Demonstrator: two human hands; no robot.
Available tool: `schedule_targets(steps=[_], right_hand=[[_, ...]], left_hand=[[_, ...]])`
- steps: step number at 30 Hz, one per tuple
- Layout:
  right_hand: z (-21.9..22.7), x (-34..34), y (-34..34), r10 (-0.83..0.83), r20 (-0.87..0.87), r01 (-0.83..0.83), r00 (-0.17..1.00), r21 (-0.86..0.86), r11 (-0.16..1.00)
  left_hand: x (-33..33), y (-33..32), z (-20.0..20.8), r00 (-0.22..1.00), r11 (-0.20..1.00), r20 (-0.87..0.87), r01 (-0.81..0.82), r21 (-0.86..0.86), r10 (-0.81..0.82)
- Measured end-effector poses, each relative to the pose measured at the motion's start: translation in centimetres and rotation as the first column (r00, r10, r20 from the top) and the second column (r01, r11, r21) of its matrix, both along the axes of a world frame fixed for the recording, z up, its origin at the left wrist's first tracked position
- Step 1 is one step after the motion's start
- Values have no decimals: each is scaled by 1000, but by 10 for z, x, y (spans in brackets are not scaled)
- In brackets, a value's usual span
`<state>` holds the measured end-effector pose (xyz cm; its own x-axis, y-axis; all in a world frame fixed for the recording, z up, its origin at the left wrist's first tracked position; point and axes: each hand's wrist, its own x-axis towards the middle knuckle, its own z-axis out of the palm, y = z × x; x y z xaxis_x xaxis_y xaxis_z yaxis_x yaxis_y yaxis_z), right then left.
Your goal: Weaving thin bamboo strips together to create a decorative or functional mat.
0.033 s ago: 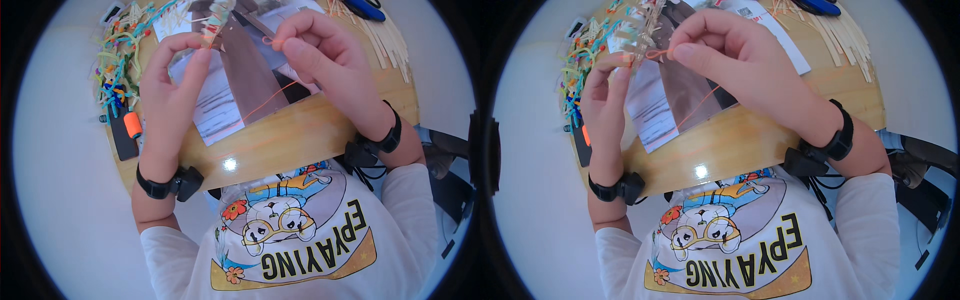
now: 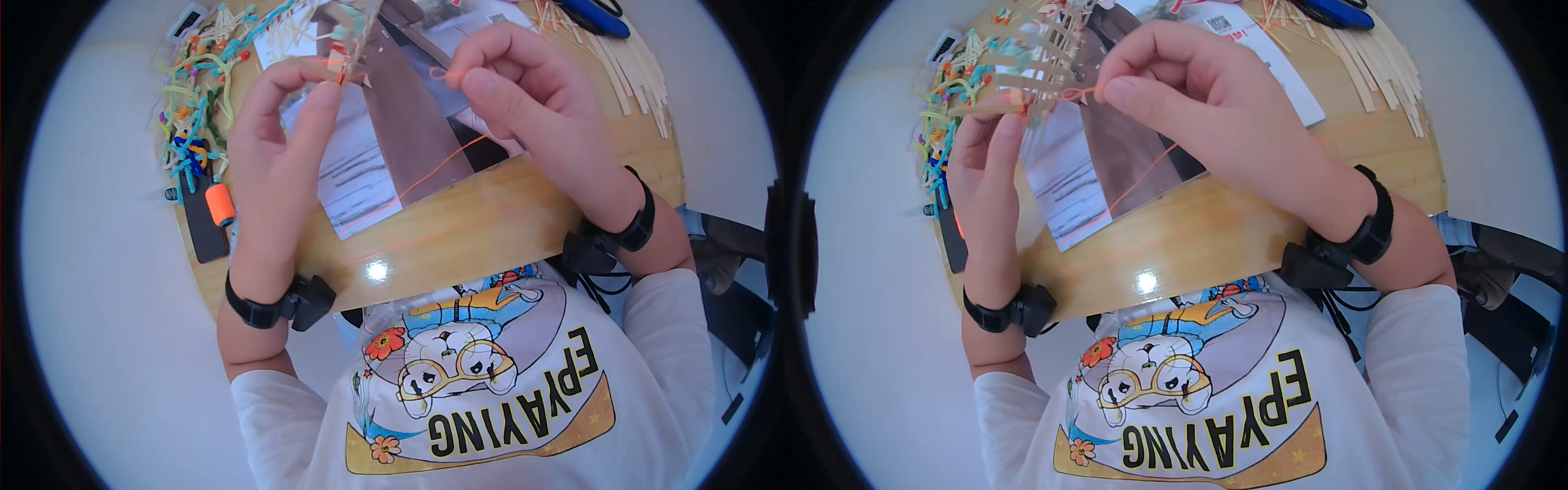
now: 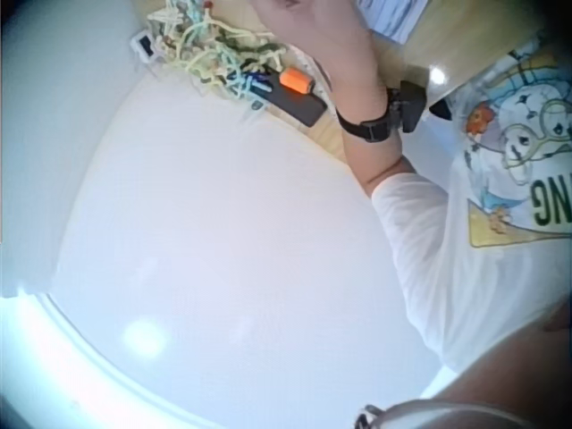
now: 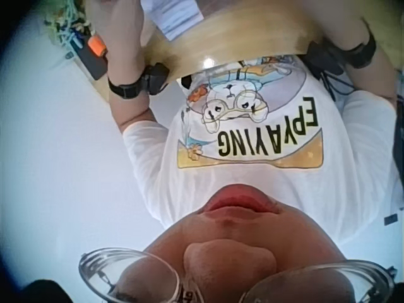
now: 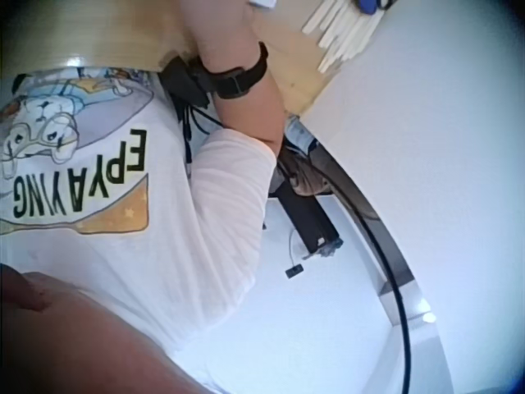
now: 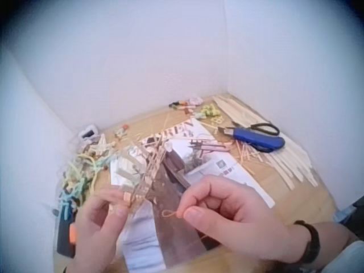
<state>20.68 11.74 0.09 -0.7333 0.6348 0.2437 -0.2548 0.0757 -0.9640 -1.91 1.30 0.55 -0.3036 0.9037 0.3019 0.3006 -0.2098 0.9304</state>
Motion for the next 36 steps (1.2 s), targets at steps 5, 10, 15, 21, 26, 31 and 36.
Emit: schedule_targets(steps=[5, 10, 15, 21, 26, 31, 36], right_hand=[[8, -7, -5, 14, -13, -14, 1000, 18, 1000], [26, -17, -1, 15, -1, -14, 1000, 143, 990], [37, -24, -1, -158, 117, 75, 981, 521, 850], [34, -29, -10, -257, 115, 126, 959, 641, 757], [31, -22, -9, -251, 160, 86, 955, 658, 748], [26, -24, -8, -231, 146, 83, 962, 649, 756], [26, -24, -9, -253, 124, 106, 959, 674, 731]], left_hand=[[2, -7, 13, 897, 996, 438, 82, -41, -56], [4, -10, 12, 908, 994, 410, 105, -10, -92], [11, -14, 8, 928, 983, 332, 139, 118, -171], [15, -16, 9, 955, 990, 266, 112, 87, -131], [17, -17, 8, 960, 992, 258, 86, 89, -106], [17, -15, 8, 981, 992, 163, 87, 89, -101], [17, -16, 8, 988, 995, 132, 71, 67, -79]])
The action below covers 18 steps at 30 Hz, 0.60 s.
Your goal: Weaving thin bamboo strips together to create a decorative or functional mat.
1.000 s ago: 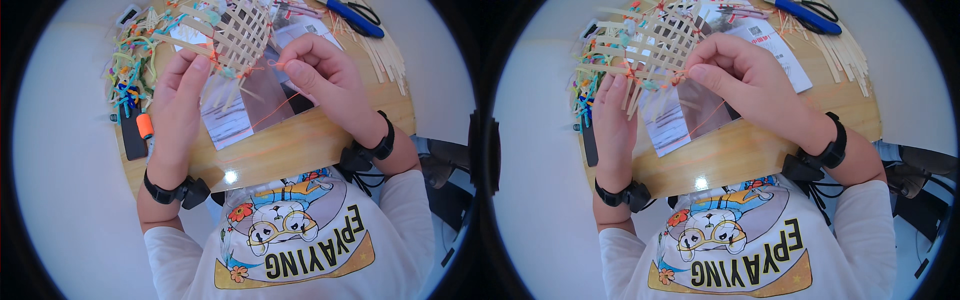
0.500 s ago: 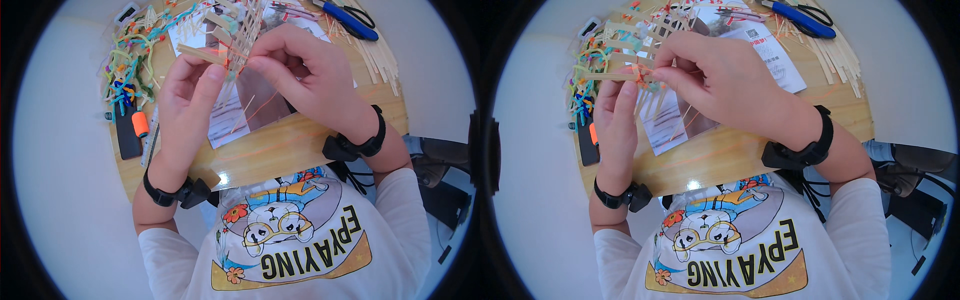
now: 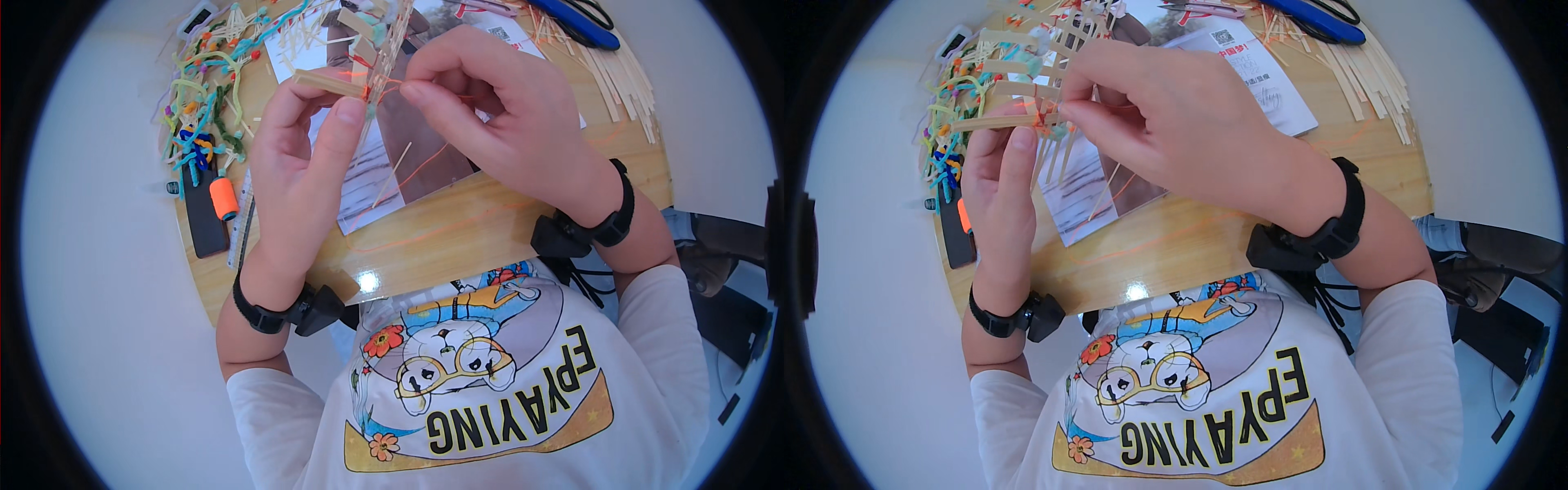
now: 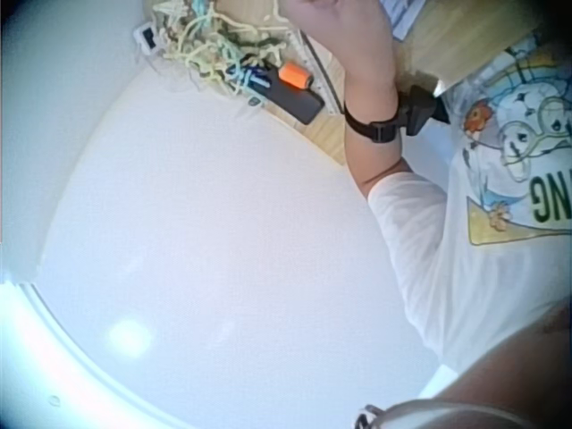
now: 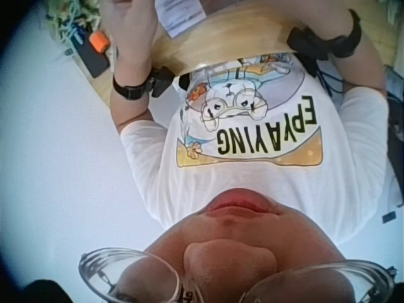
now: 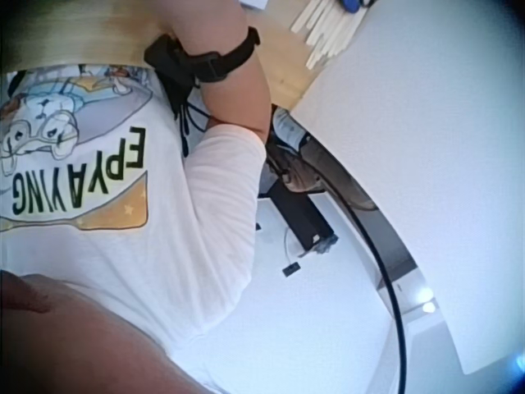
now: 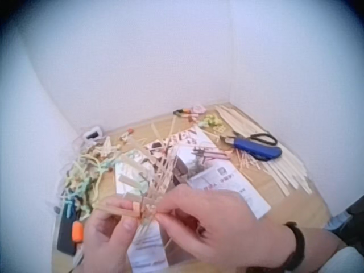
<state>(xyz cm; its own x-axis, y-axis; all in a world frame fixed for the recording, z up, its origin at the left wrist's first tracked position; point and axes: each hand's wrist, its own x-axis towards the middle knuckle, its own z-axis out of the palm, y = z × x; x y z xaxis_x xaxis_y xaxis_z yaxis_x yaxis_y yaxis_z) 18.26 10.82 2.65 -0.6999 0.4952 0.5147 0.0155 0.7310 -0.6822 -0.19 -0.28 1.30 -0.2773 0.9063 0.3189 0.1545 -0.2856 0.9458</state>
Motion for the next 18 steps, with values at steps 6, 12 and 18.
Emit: schedule_targets(steps=[6, 12, 18], right_hand=[[-4, 2, -1, -17, -40, 20, 999, 82, 996], [13, 7, -4, 309, -405, -461, 860, -358, 812], [52, 26, -11, 839, -369, -915, 401, -216, 342]], left_hand=[[2, 0, 0, 1000, 1000, 18, 17, 22, -18], [0, -1, 1, 994, 1000, 108, -6, -7, 6], [-5, -3, 1, 1000, 1000, 0, -18, -10, 18]])
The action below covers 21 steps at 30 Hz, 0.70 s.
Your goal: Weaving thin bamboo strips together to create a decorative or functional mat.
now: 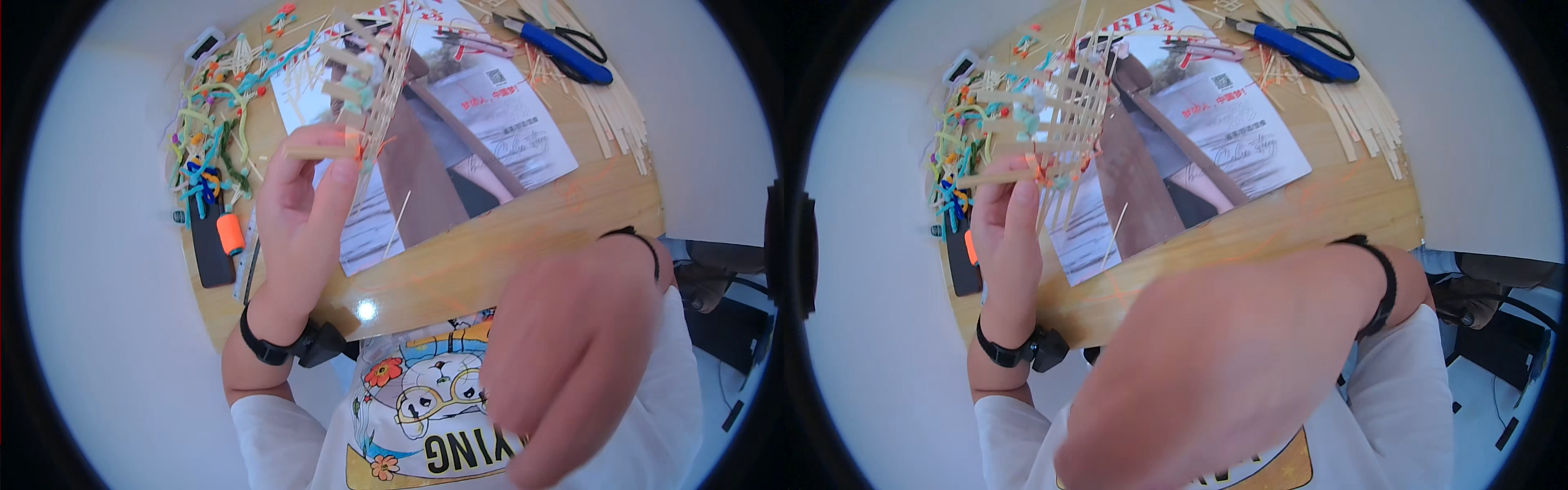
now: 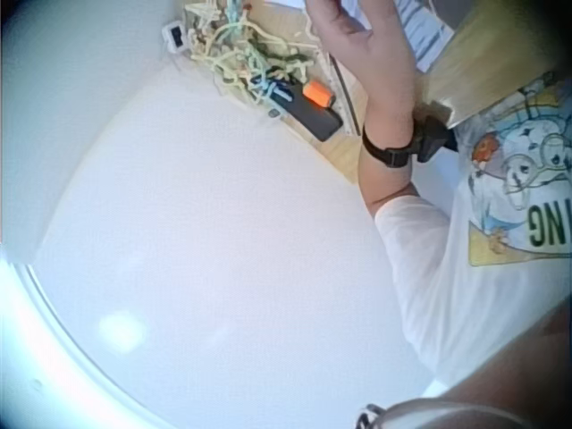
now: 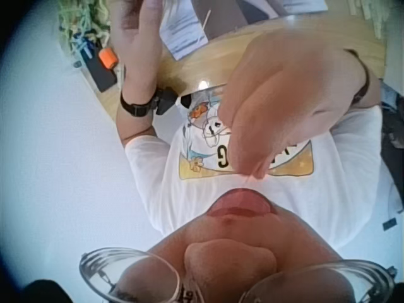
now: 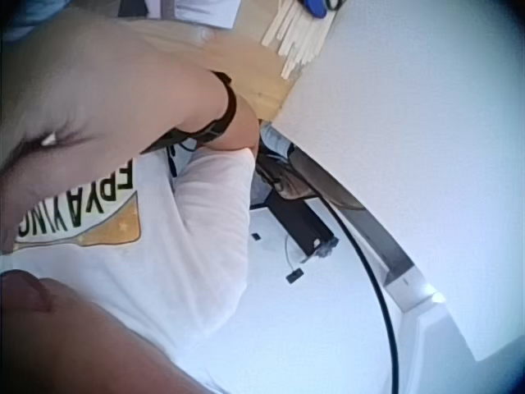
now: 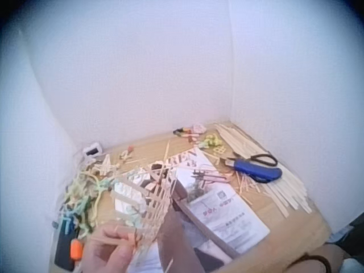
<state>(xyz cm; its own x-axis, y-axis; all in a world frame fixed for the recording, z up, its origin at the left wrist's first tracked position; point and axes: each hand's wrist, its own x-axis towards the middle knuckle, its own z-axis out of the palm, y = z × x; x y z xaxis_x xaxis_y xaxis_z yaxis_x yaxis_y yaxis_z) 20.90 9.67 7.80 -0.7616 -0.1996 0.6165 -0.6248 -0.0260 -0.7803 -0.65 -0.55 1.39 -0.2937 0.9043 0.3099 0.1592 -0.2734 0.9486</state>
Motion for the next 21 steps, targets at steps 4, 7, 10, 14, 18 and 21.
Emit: schedule_targets(steps=[4, 7, 10, 14, 18, 21], right_hand=[[8, -3, -11, 261, -25, -262, 965, -144, 954], [7, -2, -30, 129, -7, -120, 992, -410, 904], [-2, -2, -42, 41, -66, -68, 997, -499, 864], [-14, 3, -26, 273, 6, -247, 962, -407, 879], [-11, 2, 1, 106, 151, -59, 983, -287, 956], [-10, 0, 12, -167, 230, 208, 959, -165, 964]], left_hand=[[-1, 0, -3, 1000, 1000, 16, 19, 14, -19], [-2, 0, -4, 1000, 999, 2, 16, 29, -16], [-4, 0, -4, 1000, 1000, 1, 17, 25, -17], [-3, 1, -3, 1000, 999, 1, 26, 25, -26], [-1, 3, -2, 1000, 1000, -13, -20, 20, 20], [-11, 9, -3, 973, 996, -215, -83, 37, 89]])
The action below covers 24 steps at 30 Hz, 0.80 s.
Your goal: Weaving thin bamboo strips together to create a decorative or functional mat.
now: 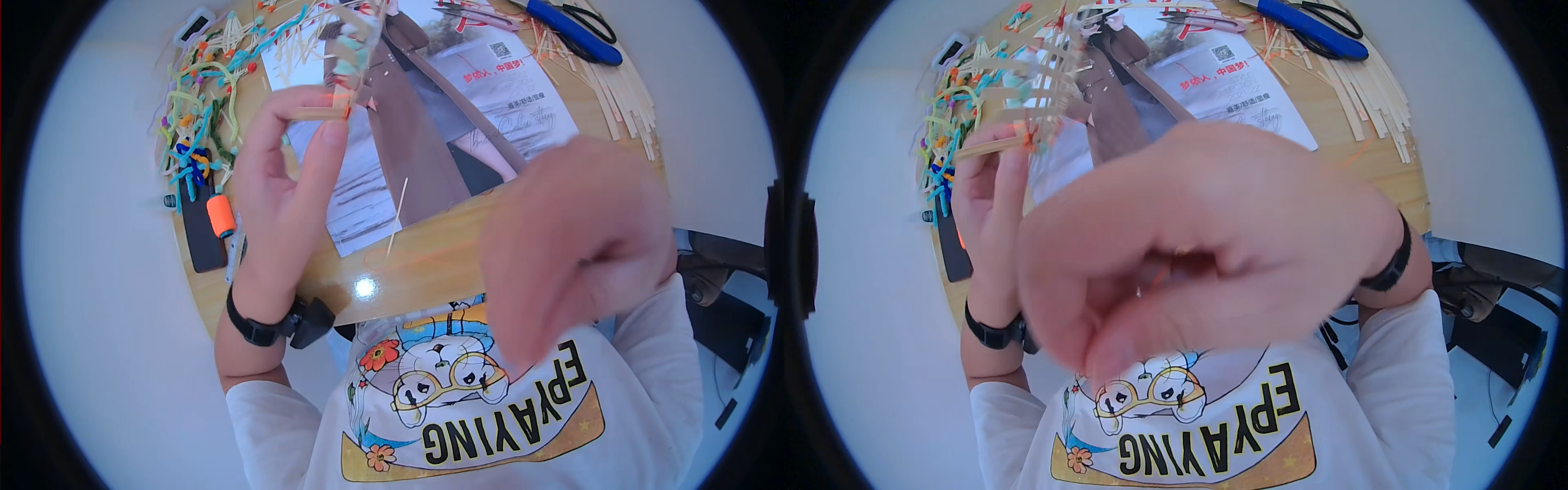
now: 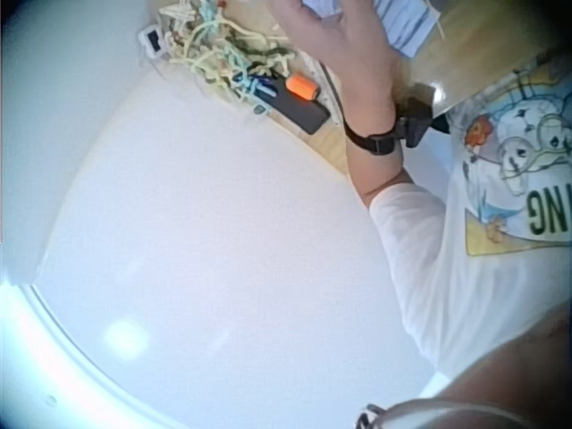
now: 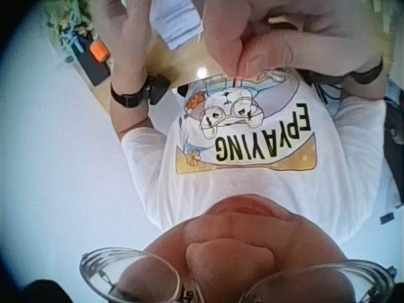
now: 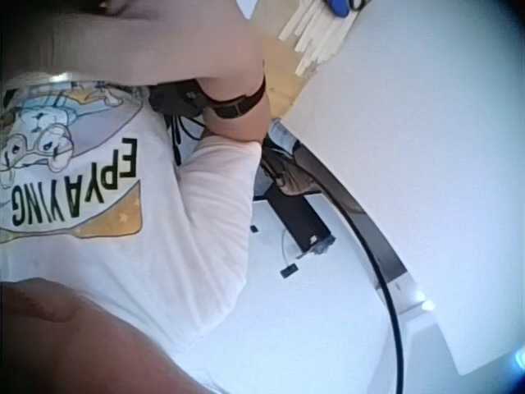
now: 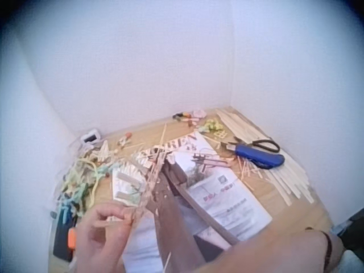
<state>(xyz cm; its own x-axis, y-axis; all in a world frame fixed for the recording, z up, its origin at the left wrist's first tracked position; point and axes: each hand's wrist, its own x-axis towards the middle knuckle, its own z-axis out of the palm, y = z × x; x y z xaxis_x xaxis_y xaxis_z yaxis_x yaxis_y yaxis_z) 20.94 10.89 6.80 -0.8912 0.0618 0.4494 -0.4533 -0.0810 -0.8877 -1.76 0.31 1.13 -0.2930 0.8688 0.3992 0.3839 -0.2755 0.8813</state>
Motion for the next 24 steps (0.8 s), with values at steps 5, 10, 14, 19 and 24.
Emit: schedule_targets(steps=[5, 10, 14, 19, 24], right_hand=[[-10, -3, 4, 21, 144, 12, 989, -226, 974], [-12, -8, 6, 6, 248, 8, 969, -56, 998], [-25, -20, -12, 188, 384, -206, 904, 5, 979], [-46, -24, -29, 282, 419, -315, 863, 9, 949], [-49, -25, -29, 294, 384, -325, 875, 17, 945]], left_hand=[[-32, 17, -5, 634, 995, -772, -33, -91, -50], [-28, 13, 2, 597, 992, -795, 10, -123, -104], [-7, -3, 9, 715, 921, -603, 154, -357, -353], [7, 2, -5, 678, 909, -637, 117, -400, -367], [21, 23, -12, 506, 958, -820, 47, -284, -268]])
